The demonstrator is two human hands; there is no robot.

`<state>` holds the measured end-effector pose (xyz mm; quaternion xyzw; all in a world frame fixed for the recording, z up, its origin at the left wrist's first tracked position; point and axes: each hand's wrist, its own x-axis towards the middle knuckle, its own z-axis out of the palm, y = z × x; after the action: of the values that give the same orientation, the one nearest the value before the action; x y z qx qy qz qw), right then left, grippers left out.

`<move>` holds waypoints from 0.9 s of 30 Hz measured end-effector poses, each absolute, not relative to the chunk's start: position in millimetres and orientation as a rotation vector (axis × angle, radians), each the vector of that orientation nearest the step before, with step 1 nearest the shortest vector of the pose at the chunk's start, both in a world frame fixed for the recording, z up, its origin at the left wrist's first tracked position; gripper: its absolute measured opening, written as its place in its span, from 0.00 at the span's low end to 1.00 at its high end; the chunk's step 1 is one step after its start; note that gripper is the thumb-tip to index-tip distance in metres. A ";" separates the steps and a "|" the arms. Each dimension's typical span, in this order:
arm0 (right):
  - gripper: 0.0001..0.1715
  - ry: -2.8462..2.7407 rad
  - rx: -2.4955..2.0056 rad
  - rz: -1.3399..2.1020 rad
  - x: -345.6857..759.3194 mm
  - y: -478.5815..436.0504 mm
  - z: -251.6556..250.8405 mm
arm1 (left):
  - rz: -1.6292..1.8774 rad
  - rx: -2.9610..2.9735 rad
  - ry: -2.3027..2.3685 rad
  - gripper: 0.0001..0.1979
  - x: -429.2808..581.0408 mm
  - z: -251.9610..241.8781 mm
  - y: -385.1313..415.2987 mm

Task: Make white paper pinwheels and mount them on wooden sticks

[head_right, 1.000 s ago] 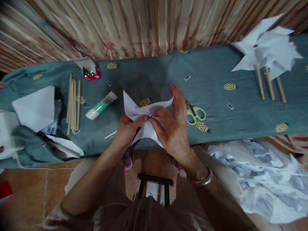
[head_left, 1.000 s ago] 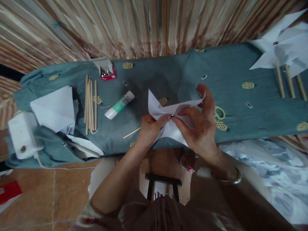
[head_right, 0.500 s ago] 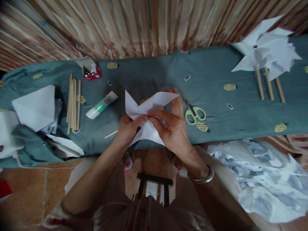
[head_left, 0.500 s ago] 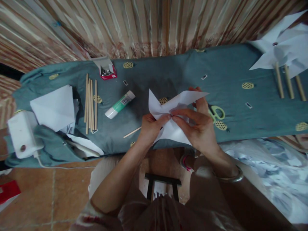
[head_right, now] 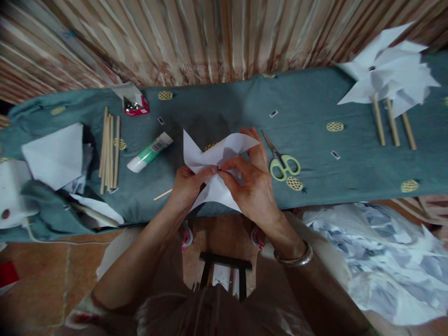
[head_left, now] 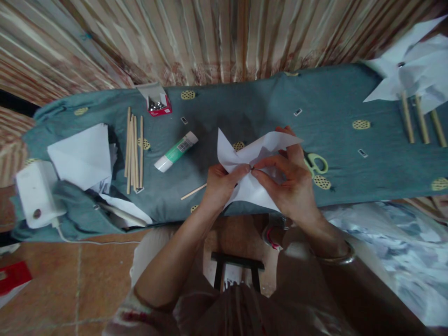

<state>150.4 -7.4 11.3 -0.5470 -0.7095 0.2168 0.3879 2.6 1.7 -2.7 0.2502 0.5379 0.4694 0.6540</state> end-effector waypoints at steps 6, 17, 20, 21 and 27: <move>0.04 -1.739 -1.385 0.666 152.3 -2.5 7.0 | 1.048 0.618 1.238 0.09 2.6 -2.0 1.1; 0.12 -1.499 -1.350 1.154 154.9 -1.5 10.0 | 1.069 0.631 1.213 0.09 0.2 -3.0 4.0; 0.09 -1.378 -1.296 1.167 165.0 2.6 12.1 | 1.159 0.625 1.239 0.10 -4.7 -4.0 9.3; 0.07 -1.353 -1.295 1.148 170.0 4.6 11.1 | 1.194 0.620 1.249 0.10 -6.9 -4.4 11.1; 0.04 -1.600 -1.514 0.736 193.5 11.0 -13.6 | 1.285 0.573 1.232 0.10 -15.9 -3.6 15.3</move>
<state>193.5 11.0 -13.6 -0.5981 -0.6319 0.2906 0.3982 -15.9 15.3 -3.6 0.2467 0.5300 0.5528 0.5938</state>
